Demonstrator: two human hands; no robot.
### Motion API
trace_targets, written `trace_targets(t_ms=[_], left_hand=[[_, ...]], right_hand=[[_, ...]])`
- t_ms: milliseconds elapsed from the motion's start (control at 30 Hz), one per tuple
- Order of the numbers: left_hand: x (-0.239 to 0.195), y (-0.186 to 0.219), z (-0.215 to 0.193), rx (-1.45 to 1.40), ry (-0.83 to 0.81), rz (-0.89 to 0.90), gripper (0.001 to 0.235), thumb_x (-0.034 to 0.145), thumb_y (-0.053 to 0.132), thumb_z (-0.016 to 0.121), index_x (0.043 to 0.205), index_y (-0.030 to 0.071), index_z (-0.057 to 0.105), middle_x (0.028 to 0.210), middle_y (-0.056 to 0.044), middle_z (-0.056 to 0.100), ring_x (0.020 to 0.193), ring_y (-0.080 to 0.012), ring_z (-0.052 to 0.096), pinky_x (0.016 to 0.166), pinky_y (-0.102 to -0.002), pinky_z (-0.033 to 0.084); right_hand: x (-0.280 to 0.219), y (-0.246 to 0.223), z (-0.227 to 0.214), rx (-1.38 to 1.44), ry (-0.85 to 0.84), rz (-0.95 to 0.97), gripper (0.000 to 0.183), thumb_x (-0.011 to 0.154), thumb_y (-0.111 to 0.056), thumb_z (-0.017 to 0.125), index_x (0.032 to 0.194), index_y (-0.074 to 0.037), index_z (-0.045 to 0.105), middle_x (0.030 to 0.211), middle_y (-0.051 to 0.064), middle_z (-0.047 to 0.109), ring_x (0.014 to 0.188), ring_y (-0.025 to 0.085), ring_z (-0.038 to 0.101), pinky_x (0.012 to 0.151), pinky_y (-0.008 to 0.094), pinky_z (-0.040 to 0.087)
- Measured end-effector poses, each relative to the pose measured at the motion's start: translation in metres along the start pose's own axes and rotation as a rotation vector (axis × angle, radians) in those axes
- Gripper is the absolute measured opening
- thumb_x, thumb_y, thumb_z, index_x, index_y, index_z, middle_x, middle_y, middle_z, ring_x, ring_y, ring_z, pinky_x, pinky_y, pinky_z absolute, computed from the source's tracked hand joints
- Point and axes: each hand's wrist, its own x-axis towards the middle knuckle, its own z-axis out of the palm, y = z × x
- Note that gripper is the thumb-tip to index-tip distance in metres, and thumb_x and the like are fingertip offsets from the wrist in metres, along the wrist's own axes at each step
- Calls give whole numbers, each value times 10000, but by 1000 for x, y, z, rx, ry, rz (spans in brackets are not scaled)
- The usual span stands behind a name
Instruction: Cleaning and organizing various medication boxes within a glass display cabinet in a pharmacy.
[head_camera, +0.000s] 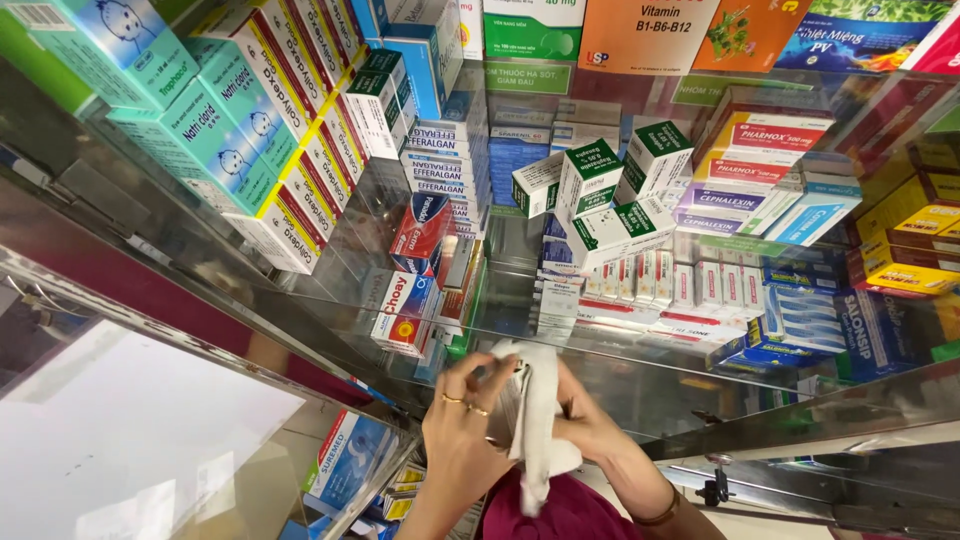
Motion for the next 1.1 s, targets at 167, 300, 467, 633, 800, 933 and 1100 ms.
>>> trace_targets(t_ms=[167,300,467,633,800,933,1100], left_hand=[[-2,0,9,50,-71,84,846,586,301,921,1367,127,645,1323,-68,559,1049,-292,570,873,-424,491],[-5,-1,17,-19,-17,119,838,541,323,911,1314,129,651,1307,-66,566,1081,-306,563,922,-459,452],[-2,-2,17,-1,143,84,761,657,283,889,1354,111,635,1356,-68,566,1148,-290,562,987,-433,465],[-6,-3,18,72,95,192,700,745,347,869,1363,126,624,1356,-74,530,1197,-297,538,1077,-513,403],[-13,-3,24,32,14,212,680,817,439,769,1409,147,602,1390,-85,524,1254,-287,538,1157,-564,333],[-19,-14,32,28,60,177,638,846,416,742,1392,132,577,1395,-86,529,1265,-289,544,1159,-573,341],[-4,-12,6,-78,17,52,664,641,214,767,1267,113,571,1392,-112,578,1224,-313,540,1038,-489,429]], right_hand=[[-16,78,-37,296,306,87,521,960,-48,660,1448,-29,477,1287,160,646,1096,246,669,895,409,581],[-13,70,-34,625,444,270,450,960,-187,552,1375,-22,497,1237,164,675,1075,286,698,900,444,609],[-17,54,-25,240,204,119,615,885,-63,678,1456,-45,452,1306,111,638,1130,208,648,940,381,560],[-10,32,-19,-144,105,-111,794,818,-12,772,1508,-77,384,1380,75,582,1209,149,590,999,320,508],[-20,66,-34,-145,288,-106,419,962,-20,678,1362,-19,554,1259,96,696,1097,145,679,924,314,580],[-16,54,-25,-98,274,15,375,921,-18,674,1292,-29,615,1121,57,733,970,106,687,827,280,575],[-22,61,-31,-30,310,140,165,889,-5,675,1035,-3,751,908,58,794,798,125,737,705,287,599]])
